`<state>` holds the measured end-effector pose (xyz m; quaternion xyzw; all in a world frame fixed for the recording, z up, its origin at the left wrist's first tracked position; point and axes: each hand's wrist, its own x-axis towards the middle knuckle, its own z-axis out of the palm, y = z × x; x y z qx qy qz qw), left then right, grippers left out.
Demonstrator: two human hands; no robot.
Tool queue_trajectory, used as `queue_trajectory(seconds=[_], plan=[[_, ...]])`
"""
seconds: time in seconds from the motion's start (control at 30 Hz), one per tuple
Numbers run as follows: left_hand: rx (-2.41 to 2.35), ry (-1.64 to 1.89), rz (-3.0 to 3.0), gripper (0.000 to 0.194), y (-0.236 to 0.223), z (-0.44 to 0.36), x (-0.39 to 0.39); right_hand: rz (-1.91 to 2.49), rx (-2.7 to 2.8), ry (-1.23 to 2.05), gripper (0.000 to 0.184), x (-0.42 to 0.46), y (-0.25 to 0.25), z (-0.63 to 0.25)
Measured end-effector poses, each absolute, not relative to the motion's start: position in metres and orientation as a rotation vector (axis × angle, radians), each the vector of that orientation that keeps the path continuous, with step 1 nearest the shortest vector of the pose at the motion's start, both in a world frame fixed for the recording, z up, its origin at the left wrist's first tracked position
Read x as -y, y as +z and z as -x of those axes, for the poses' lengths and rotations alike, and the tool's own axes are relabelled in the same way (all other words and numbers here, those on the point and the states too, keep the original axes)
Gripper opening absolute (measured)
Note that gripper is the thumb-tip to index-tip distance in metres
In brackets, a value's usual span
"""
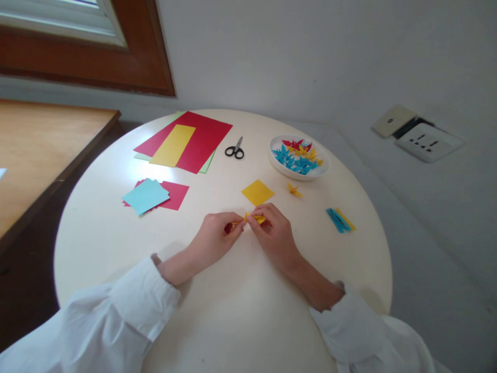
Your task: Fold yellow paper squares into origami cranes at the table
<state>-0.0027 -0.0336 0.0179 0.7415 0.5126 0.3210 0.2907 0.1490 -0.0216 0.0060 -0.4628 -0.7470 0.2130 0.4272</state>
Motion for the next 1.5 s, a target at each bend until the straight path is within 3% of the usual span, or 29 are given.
queue_trajectory(seconds=[1.3, 1.5], plan=[[-1.367, 0.903, -1.842, 0.018, 0.0137, 0.0042, 0.0322, 1.14, 1.811, 0.622, 0.006, 0.0238, 0.0065, -0.1479], [-1.399, 0.947, -1.737, 0.024, 0.015, 0.0067, 0.0309, 1.128, 1.764, 0.647, 0.002, 0.0247, 0.0074, -0.1511]])
